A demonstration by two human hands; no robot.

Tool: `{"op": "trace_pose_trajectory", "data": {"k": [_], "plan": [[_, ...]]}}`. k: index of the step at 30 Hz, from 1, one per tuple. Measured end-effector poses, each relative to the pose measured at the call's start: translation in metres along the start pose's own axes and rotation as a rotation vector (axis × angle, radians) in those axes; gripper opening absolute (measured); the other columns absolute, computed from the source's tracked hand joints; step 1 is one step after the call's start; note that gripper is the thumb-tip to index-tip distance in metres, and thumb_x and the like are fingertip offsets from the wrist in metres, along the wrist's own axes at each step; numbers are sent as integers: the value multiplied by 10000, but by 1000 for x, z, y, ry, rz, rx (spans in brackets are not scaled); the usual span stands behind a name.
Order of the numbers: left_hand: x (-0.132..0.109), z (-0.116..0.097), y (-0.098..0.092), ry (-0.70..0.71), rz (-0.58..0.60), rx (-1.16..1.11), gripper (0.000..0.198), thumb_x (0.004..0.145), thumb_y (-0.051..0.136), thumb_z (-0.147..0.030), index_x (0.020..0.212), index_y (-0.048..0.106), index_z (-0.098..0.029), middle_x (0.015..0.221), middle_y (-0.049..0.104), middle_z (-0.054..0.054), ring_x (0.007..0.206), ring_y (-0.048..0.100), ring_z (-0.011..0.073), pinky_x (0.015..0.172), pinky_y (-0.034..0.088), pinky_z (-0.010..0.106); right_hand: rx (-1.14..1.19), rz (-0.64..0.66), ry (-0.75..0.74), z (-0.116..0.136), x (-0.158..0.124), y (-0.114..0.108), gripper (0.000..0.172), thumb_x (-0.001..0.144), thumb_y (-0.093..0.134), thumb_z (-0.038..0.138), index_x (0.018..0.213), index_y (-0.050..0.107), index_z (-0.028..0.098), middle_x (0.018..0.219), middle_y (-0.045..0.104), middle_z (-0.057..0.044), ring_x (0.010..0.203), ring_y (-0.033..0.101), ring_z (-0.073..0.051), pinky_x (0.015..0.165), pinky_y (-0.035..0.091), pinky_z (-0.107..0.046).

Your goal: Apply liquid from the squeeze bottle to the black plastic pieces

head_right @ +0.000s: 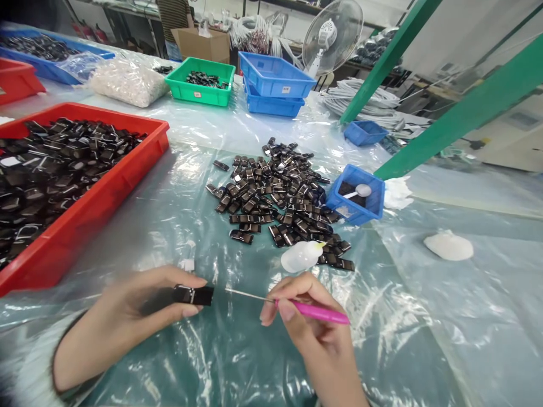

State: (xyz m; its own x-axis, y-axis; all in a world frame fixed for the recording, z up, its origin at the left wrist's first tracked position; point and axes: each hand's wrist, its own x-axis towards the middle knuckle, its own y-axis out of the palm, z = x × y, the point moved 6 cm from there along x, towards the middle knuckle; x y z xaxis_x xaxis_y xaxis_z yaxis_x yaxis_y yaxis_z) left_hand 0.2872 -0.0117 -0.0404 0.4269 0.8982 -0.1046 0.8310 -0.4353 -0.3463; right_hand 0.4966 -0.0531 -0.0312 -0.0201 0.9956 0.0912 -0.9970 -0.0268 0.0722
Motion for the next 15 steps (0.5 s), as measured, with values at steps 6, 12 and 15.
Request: {"op": "trace_pose_trajectory", "data": {"k": [6, 12, 15], "plan": [[-4, -2, 0, -19, -9, -11, 154, 796, 687, -359, 942, 681, -312, 951, 719, -58, 900, 647, 141, 797, 472, 229, 93, 12, 108, -3, -1, 10, 101, 910, 620, 330, 850, 641, 252, 721, 624, -10, 667, 581, -151, 625, 495, -236], [-7, -1, 2, -26, 6, -27, 175, 772, 705, -389, 934, 699, -324, 909, 725, -60, 852, 651, 141, 777, 461, 240, 127, 115, 190, -9, -4, 18, 85, 938, 590, 320, 944, 651, 261, 850, 687, -32, 743, 628, -146, 677, 527, -235], [-6, -3, 3, -33, 17, -73, 165, 774, 701, -383, 925, 707, -316, 866, 726, -55, 808, 649, 138, 740, 460, 237, 135, 69, 249, -10, -5, 20, 106, 912, 625, 355, 916, 652, 253, 846, 693, -36, 750, 626, -148, 684, 517, -229]]}}
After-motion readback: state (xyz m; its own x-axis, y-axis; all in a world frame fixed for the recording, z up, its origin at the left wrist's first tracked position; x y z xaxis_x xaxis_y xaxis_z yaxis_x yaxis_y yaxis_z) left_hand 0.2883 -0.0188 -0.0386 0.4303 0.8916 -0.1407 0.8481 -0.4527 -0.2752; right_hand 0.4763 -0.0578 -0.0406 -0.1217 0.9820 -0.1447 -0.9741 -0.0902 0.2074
